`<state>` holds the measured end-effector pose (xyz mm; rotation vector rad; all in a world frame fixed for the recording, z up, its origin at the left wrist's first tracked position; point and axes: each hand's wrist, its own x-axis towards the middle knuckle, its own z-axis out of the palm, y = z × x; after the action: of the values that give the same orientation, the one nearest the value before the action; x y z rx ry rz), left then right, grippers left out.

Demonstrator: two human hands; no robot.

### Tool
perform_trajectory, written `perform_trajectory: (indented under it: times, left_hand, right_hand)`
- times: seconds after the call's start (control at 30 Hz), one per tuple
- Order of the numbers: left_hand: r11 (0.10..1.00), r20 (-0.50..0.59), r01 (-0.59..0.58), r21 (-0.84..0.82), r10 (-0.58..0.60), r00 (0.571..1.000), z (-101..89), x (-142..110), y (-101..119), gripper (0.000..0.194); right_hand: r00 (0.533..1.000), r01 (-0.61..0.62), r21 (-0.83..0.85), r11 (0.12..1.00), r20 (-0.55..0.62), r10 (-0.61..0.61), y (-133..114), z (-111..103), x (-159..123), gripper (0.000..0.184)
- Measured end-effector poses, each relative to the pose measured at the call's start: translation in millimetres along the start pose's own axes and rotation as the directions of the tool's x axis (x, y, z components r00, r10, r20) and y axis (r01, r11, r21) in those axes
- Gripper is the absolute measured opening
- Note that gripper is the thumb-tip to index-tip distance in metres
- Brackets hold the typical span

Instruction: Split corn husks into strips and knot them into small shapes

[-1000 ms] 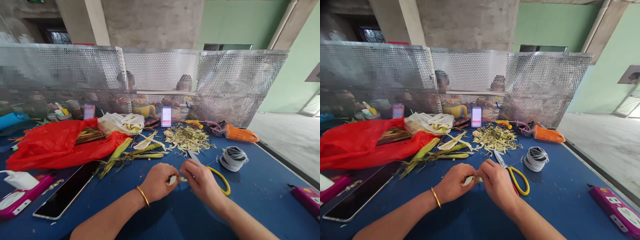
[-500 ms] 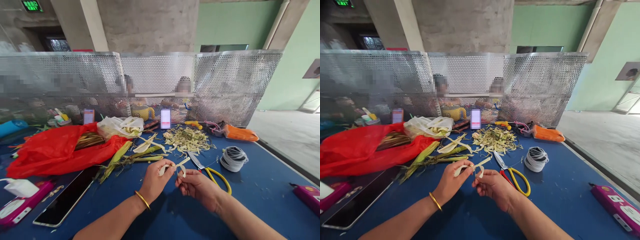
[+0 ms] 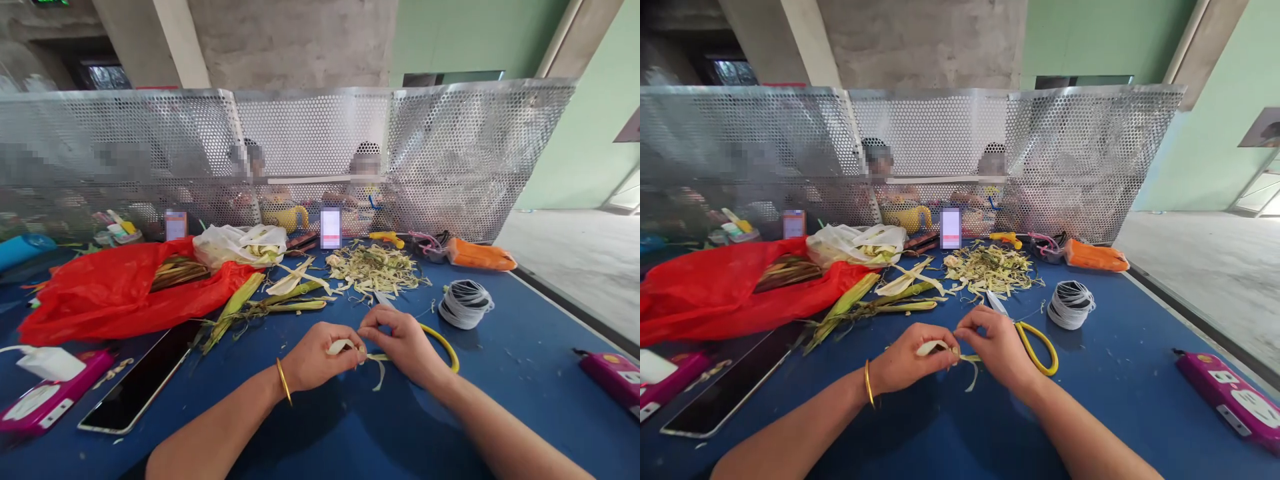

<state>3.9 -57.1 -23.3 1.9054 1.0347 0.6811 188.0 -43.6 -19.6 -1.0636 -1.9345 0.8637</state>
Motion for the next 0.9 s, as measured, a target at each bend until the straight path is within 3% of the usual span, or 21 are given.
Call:
perform_trajectory:
  times: [0.07, 0.17, 0.37, 0.5, 0.57, 0.63, 0.73, 0.77, 0.8, 0.87, 0.9]
  left_hand:
    - [0.988, -0.024, 0.012, -0.154, -0.016, 1.0, -1.1, 0, 2, 0.02]
    - [0.97, -0.158, 0.002, -0.242, -0.041, 0.987, -1.0, 2, 3, 0.02]
    - [0.985, -0.382, -0.03, -0.172, -0.039, 0.923, 2.7, 5, 0, 0.018]
    - [0.999, -0.496, -0.021, -0.039, -0.001, 0.868, 4.2, 6, -5, 0.017]
    - [0.999, -0.536, 0.006, 0.04, 0.016, 0.844, 5.3, 6, -8, 0.015]
    - [0.986, -0.556, 0.034, 0.164, 0.064, 0.829, 6.4, 6, -11, 0.014]
    - [0.928, -0.511, 0.082, 0.364, 0.125, 0.85, 7.0, 5, -12, 0.014]
    - [0.906, -0.476, 0.091, 0.413, 0.13, 0.87, 6.7, 4, -11, 0.014]
    - [0.89, -0.436, 0.09, 0.447, 0.129, 0.891, 6.2, 4, -10, 0.014]
    - [0.881, -0.327, 0.049, 0.47, 0.122, 0.937, 4.7, 2, -6, 0.013]
    - [0.89, -0.26, 0.012, 0.456, 0.12, 0.958, 3.9, 2, -4, 0.013]
  right_hand:
    - [0.977, -0.214, 0.213, 0.953, 0.048, 0.209, 4, -1, 3, 0.019]
    - [0.894, -0.441, 0.491, 0.752, 0.165, 0.417, 9, 3, 4, 0.025]
    - [0.768, -0.603, 0.717, 0.349, 0.403, 0.498, 15, 18, -1, 0.023]
    - [0.733, -0.611, 0.752, 0.246, 0.421, 0.534, 12, 23, -5, 0.017]
    - [0.742, -0.598, 0.754, 0.273, 0.391, 0.545, 10, 26, -6, 0.016]
    - [0.784, -0.564, 0.729, 0.387, 0.325, 0.528, 8, 28, -8, 0.018]
    - [0.914, -0.382, 0.483, 0.788, 0.071, 0.399, 4, 27, -10, 0.02]
    - [0.957, -0.268, 0.312, 0.912, -0.02, 0.289, 3, 25, -11, 0.021]
    - [0.984, -0.146, 0.124, 0.982, -0.082, 0.157, 1, 22, -10, 0.021]
    - [0.993, 0.049, -0.158, 0.986, -0.098, -0.065, -1, 14, -8, 0.02]
    - [0.99, 0.098, -0.21, 0.973, -0.077, -0.116, -1, 9, -7, 0.02]
